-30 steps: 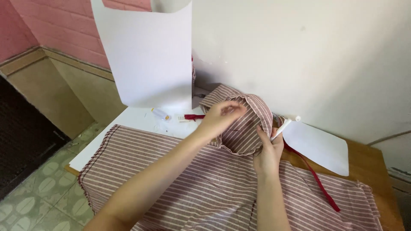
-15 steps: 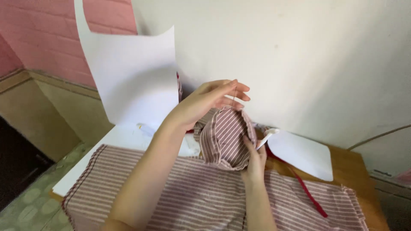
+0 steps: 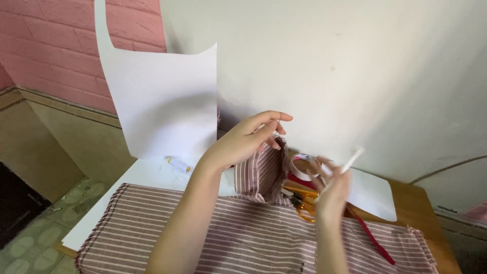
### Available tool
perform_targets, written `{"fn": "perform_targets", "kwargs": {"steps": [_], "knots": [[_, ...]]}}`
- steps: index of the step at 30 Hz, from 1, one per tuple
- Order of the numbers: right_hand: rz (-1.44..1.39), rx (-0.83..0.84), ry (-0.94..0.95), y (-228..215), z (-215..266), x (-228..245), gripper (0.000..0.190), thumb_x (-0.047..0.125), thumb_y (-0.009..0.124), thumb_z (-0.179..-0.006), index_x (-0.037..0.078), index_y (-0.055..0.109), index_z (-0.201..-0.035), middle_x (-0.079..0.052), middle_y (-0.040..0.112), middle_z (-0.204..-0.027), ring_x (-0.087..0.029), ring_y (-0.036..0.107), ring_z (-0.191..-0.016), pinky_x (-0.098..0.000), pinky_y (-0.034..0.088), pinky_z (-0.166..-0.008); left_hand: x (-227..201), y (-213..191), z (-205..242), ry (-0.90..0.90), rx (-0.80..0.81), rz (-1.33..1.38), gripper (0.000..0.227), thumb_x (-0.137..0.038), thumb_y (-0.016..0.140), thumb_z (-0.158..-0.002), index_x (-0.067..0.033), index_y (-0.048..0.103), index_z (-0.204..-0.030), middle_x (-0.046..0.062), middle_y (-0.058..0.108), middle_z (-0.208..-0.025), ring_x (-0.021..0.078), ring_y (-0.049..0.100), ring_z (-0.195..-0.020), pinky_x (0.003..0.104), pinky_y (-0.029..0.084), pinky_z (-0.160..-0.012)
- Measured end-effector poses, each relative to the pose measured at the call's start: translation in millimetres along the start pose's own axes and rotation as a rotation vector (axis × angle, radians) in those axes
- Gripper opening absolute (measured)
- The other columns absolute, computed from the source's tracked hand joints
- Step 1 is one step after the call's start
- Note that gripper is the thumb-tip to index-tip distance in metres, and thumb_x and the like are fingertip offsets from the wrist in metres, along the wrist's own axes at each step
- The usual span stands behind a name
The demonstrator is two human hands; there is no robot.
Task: Inspecting and shaping a small striped fabric bag using a small plastic tool on a workbench.
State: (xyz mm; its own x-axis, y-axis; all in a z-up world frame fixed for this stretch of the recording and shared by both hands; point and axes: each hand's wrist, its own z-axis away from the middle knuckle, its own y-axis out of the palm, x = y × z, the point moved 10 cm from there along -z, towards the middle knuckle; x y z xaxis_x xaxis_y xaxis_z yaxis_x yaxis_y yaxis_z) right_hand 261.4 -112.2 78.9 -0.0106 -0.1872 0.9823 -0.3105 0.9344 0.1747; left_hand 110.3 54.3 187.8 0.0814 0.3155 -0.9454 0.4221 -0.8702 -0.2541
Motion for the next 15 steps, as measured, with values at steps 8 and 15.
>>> {"fn": "perform_targets", "kwargs": {"steps": [8, 15], "knots": [[-0.140, 0.131, -0.250, -8, 48, 165, 0.020, 0.017, 0.043, -0.108, 0.005, 0.053, -0.096, -0.027, 0.077, -0.107, -0.033, 0.079, -0.097, -0.0385, 0.069, -0.088, -9, -24, 0, 0.105, -0.105, -0.059, 0.036, -0.028, 0.048, -0.111, -0.0153, 0.075, -0.131, -0.005, 0.075, -0.129, 0.0099, 0.064, -0.081, 0.025, 0.050, -0.085], [0.275, 0.444, -0.260, 7, 62, 143, 0.032, 0.015, 0.044, -0.112, -0.008, 0.065, -0.108, -0.027, 0.083, -0.120, -0.036, 0.083, -0.116, -0.0522, 0.073, -0.100, -47, -21, 23, 0.242, -0.129, 0.044, 0.032, -0.028, 0.052, -0.110, -0.0139, 0.076, -0.127, -0.003, 0.075, -0.136, 0.0092, 0.064, -0.084, 0.026, 0.055, -0.082]]}}
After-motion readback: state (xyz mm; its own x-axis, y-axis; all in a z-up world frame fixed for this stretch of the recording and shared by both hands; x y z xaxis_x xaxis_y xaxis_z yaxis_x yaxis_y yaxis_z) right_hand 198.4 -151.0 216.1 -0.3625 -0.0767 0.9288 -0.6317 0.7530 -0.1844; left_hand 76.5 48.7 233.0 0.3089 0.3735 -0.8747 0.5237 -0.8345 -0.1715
